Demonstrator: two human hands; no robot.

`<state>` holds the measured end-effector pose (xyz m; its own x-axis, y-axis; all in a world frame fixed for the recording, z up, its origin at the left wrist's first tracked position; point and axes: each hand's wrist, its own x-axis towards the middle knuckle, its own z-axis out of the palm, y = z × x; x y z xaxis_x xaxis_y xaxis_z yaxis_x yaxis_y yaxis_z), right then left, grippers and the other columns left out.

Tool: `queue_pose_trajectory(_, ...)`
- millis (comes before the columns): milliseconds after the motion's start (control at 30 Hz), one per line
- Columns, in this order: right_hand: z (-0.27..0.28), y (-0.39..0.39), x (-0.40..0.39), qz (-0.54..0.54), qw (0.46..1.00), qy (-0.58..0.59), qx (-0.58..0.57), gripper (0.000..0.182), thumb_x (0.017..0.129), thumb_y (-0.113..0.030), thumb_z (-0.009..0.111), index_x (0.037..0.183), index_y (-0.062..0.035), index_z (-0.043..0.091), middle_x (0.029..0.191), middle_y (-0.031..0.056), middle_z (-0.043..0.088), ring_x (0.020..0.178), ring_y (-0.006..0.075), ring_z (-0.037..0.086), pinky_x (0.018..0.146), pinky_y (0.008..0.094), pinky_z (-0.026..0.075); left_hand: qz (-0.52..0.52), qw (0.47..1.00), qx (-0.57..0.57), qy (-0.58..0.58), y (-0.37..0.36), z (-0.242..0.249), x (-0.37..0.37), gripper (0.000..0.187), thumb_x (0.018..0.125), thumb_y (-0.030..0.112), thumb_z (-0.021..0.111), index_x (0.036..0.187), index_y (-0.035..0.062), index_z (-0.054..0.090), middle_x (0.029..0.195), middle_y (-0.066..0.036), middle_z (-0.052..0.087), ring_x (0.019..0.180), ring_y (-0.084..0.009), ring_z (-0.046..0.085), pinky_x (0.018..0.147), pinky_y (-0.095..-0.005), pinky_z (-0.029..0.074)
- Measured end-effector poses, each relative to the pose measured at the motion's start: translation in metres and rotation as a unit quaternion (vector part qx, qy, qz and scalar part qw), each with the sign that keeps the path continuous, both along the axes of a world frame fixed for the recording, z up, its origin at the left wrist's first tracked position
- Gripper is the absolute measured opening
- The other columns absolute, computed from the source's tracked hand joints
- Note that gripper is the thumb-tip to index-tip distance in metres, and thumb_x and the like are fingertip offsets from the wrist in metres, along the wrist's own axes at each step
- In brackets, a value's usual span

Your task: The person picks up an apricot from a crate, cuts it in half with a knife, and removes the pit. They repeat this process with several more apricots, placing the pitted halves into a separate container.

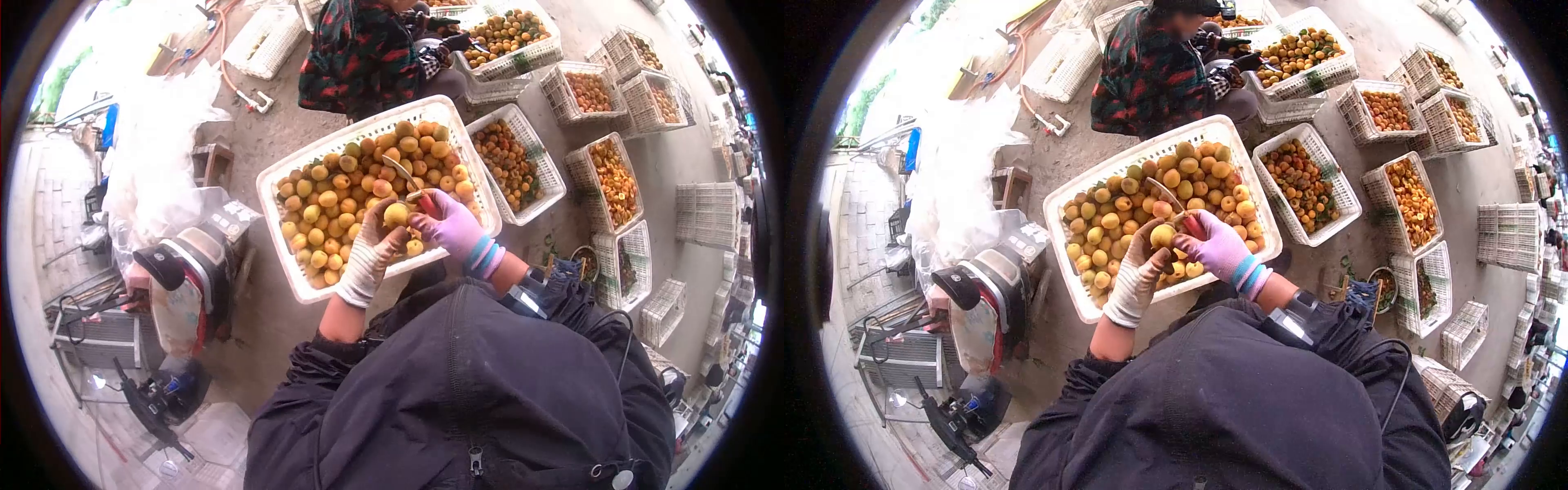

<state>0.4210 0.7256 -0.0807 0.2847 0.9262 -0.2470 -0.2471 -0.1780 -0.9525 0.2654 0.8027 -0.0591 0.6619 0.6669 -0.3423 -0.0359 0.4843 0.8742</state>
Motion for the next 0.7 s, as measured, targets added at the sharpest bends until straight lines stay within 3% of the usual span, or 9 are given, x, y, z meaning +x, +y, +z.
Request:
queue_pose_trajectory(67,0.013,0.001,0.004,0.032,0.996,0.021,-0.075,0.038,0.091,-0.025,0.065,0.118,-0.0019,0.052,0.094,0.001,0.06,0.081,0.0076,0.055,0.072,0.0221,0.047,0.001,1.0,0.006,-0.001,-0.001,0.001,-0.007,0.052,0.09,0.027,0.066,0.133,0.0065,0.046,0.105,-0.002,0.06,0.079,-0.0085,0.057,0.067,-0.0205,0.047)
queue_pose_trajectory(100,0.024,0.0,0.002,0.032,0.989,0.119,-0.08,0.035,0.093,-0.028,0.062,0.115,-0.0026,0.053,0.086,-0.0023,0.056,0.071,0.0035,0.049,0.064,0.018,0.043,-0.002,1.0,0.014,-0.001,-0.001,0.001,-0.009,0.053,0.089,0.025,0.067,0.134,0.0058,0.046,0.106,-0.002,0.06,0.08,-0.0087,0.057,0.068,-0.0209,0.048)
queue_pose_trajectory(200,0.031,-0.006,-0.006,0.015,0.999,0.024,-0.043,0.033,0.095,-0.031,0.059,0.112,-0.0034,0.054,0.081,-0.0053,0.052,0.066,-0.0005,0.043,0.058,0.0147,0.038,0.038,0.999,0.0,-0.016,0.0,-0.004,-0.011,0.052,0.09,0.026,0.067,0.133,0.0048,0.046,0.108,-0.002,0.06,0.086,-0.0095,0.059,0.071,-0.0214,0.05)
queue_pose_trajectory(233,0.037,-0.01,-0.006,0.023,0.998,-0.055,-0.019,0.032,0.096,-0.032,0.057,0.11,-0.0039,0.055,0.082,0.0001,0.057,0.068,0.0076,0.053,0.062,0.0212,0.044,0.058,0.998,0.006,-0.031,0.0,-0.006,-0.009,0.048,0.09,0.028,0.066,0.128,0.0042,0.05,0.109,-0.004,0.061,0.093,-0.0114,0.061,0.076,-0.0239,0.051)
queue_pose_trajectory(267,0.039,-0.014,-0.005,0.022,0.998,-0.056,-0.021,0.032,0.096,-0.032,0.057,0.11,-0.0039,0.055,0.082,0.0001,0.057,0.068,0.0076,0.053,0.062,0.0212,0.044,0.057,0.998,0.005,-0.033,0.0,-0.006,-0.009,0.048,0.09,0.028,0.066,0.128,0.0042,0.05,0.109,-0.004,0.061,0.093,-0.0114,0.061,0.076,-0.0239,0.051)
queue_pose_trajectory(367,0.052,-0.023,-0.006,0.064,0.957,-0.279,-0.043,0.024,0.095,-0.025,0.055,0.109,-0.0062,0.056,0.092,0.0161,0.063,0.088,0.0343,0.063,0.074,0.0376,0.049,0.104,0.994,-0.016,-0.037,0.0,0.001,-0.006,0.042,0.091,0.033,0.064,0.12,0.005,0.054,0.107,-0.006,0.063,0.095,-0.0157,0.063,0.081,-0.0282,0.052)
queue_pose_trajectory(533,0.061,-0.028,-0.008,0.097,0.936,-0.333,-0.067,0.024,0.093,-0.024,0.059,0.108,-0.0053,0.056,0.092,0.0155,0.064,0.086,0.0333,0.063,0.075,0.0377,0.049,0.088,0.972,-0.174,-0.133,0.003,-0.004,-0.011,0.049,0.093,0.044,0.055,0.123,0.0052,0.052,0.106,-0.009,0.063,0.091,-0.0205,0.064,0.078,-0.0288,0.052)
queue_pose_trajectory(600,0.057,-0.029,-0.008,0.059,0.957,-0.278,-0.051,0.025,0.093,-0.025,0.058,0.108,-0.0052,0.057,0.091,0.0155,0.064,0.085,0.0315,0.063,0.075,0.0375,0.049,0.049,0.907,-0.318,-0.271,0.006,-0.002,-0.015,0.049,0.094,0.044,0.052,0.124,0.005,0.052,0.106,-0.011,0.063,0.09,-0.0212,0.063,0.079,-0.0297,0.051)
queue_pose_trajectory(700,0.052,-0.032,-0.006,0.034,0.972,-0.224,-0.058,0.026,0.094,-0.027,0.058,0.109,-0.005,0.056,0.092,0.0147,0.065,0.087,0.0283,0.064,0.075,0.0376,0.049,0.047,0.891,-0.344,-0.292,0.008,-0.014,-0.023,0.05,0.095,0.046,0.049,0.126,0.008,0.054,0.113,-0.015,0.062,0.099,-0.0259,0.062,0.083,-0.0331,0.05)
